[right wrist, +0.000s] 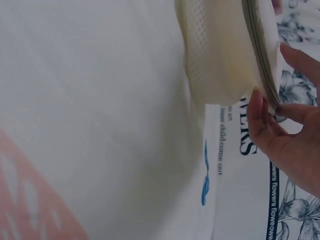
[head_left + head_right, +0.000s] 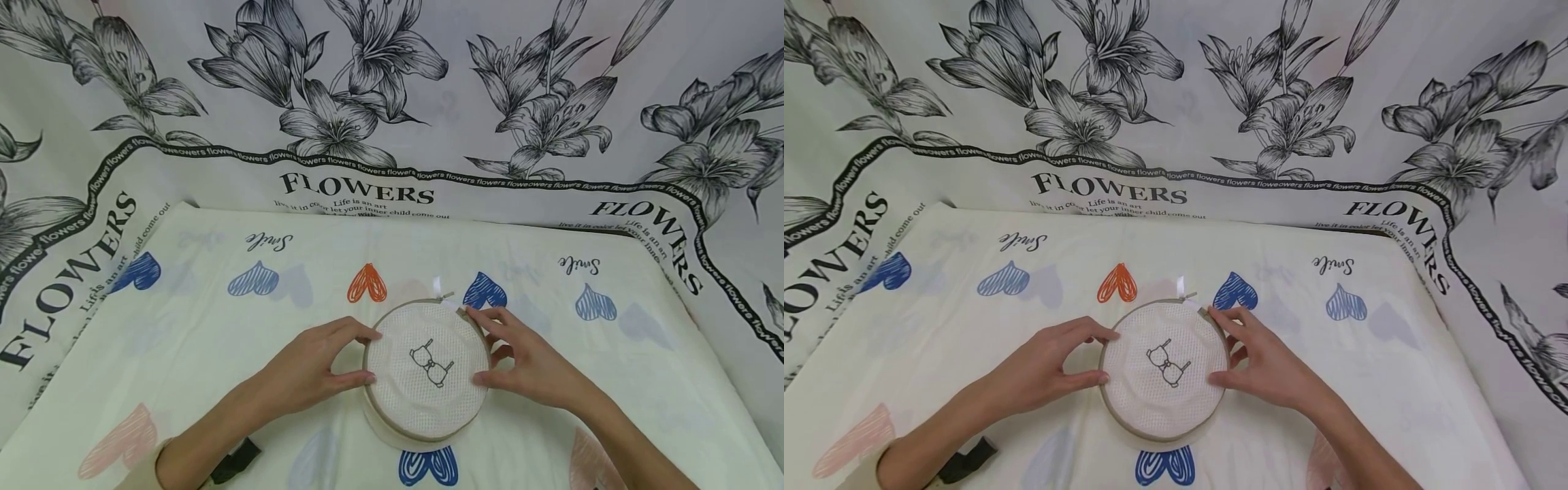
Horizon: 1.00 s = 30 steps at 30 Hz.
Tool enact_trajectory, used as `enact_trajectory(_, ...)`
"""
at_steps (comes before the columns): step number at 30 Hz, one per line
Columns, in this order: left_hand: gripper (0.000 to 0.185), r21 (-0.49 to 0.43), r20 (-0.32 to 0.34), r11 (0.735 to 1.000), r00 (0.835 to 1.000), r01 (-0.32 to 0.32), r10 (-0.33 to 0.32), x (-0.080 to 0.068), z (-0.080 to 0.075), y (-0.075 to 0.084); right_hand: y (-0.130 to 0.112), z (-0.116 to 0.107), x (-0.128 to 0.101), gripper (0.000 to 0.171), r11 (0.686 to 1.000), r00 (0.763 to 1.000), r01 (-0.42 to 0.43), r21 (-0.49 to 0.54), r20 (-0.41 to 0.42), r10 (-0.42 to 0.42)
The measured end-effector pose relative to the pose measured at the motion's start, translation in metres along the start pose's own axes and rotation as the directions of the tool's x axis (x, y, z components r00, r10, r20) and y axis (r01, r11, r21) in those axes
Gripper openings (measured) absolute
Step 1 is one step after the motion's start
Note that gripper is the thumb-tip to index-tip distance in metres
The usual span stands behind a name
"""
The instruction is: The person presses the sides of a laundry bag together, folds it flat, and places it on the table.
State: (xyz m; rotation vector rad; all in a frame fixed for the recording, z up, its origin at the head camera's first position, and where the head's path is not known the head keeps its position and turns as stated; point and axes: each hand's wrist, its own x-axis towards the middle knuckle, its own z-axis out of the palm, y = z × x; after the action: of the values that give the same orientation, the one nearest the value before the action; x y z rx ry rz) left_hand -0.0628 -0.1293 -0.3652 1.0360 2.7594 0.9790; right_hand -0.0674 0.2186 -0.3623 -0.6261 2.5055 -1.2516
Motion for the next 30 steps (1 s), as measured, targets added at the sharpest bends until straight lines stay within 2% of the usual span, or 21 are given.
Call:
enact_trajectory(7, 0.055, 0.019, 0.01, 1.0, 1.0, -0.004, 0.004, 0.0, 0.003, -0.001, -0.001, 0.002, 0.001, 0.094, 0.997, 0.998, -0.058, -0.046, 0.017, 0.059)
enact_trajectory(14, 0.058, 0.009, 0.052, 1.0, 0.998, 0.018, -0.019, 0.001, 0.005, -0.001, 0.001, 0.005, 0.002, 0.097, 0.991, 0.998, -0.05, -0.123, 0.017, 0.053)
enact_trajectory(19, 0.058, 0.08, 0.062, 0.996, 0.998, 0.027, -0.032, 0.0, 0.007, 0.0, 0.001, 0.008, 0.001, 0.099, 0.984, 0.998, -0.046, -0.171, 0.021, 0.051)
enact_trajectory(23, 0.06, 0.174, 0.032, 0.985, 0.999, -0.01, 0.004, 0.001, 0.009, -0.001, 0.001, 0.01, -0.001, 0.099, 0.974, 0.999, -0.023, -0.224, 0.02, 0.028)
enact_trajectory(26, 0.069, 0.198, 0.021, 0.978, 0.998, -0.066, 0.063, 0.002, 0.01, -0.002, 0.001, 0.012, -0.002, 0.101, 0.957, 1.0, 0.011, -0.288, 0.02, -0.005)
enact_trajectory(30, 0.087, 0.193, 0.081, 0.971, 0.989, -0.141, 0.128, 0.006, 0.01, -0.003, 0.0, 0.016, -0.003, 0.102, 0.918, 0.998, 0.068, -0.392, 0.029, -0.061)
